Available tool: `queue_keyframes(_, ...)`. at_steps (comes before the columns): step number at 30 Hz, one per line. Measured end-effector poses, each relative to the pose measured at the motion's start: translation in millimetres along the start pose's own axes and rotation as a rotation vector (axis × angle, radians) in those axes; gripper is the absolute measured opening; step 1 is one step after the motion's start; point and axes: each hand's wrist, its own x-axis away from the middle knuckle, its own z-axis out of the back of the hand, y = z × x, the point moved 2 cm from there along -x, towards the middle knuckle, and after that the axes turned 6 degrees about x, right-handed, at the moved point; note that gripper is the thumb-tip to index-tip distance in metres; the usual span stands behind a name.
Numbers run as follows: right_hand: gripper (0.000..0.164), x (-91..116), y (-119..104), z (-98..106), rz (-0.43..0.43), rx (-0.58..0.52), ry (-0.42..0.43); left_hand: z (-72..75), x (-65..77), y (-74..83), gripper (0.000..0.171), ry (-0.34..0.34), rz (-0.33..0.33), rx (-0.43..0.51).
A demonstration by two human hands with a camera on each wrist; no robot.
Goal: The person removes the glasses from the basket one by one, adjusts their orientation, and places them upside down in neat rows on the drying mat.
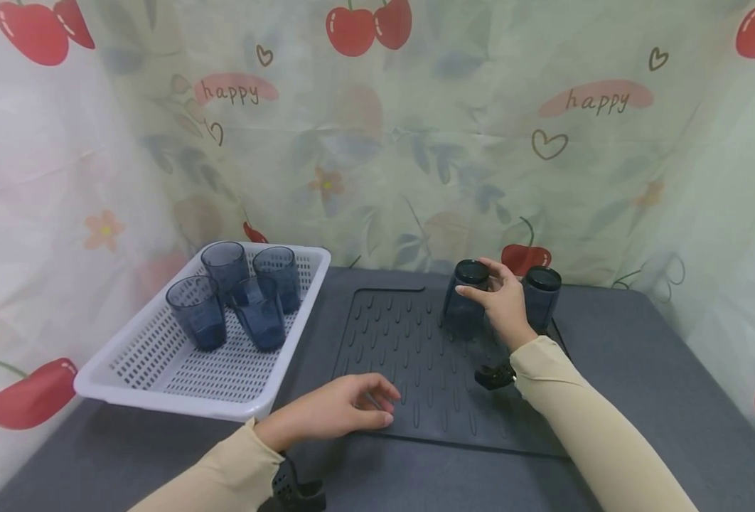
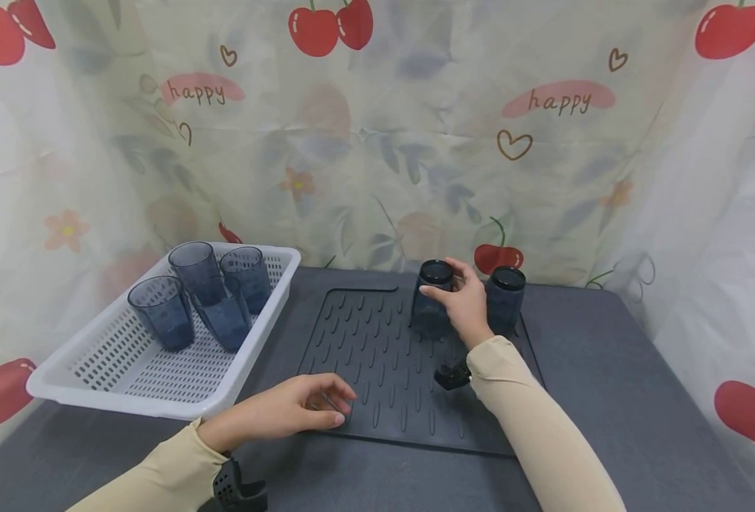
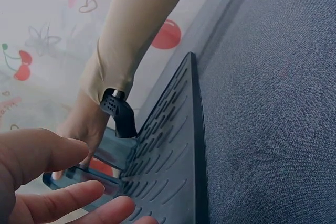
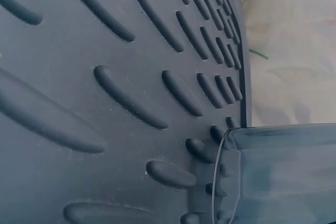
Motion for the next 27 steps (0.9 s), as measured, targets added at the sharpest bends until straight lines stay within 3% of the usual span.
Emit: queue_keyframes(27, 0.075, 1.2, 9.0, -4.1, 0.004, 0.016, -0.031, -3.5, -1.7, 0.6, 0.031, -0.001, -0.003, 0.005)
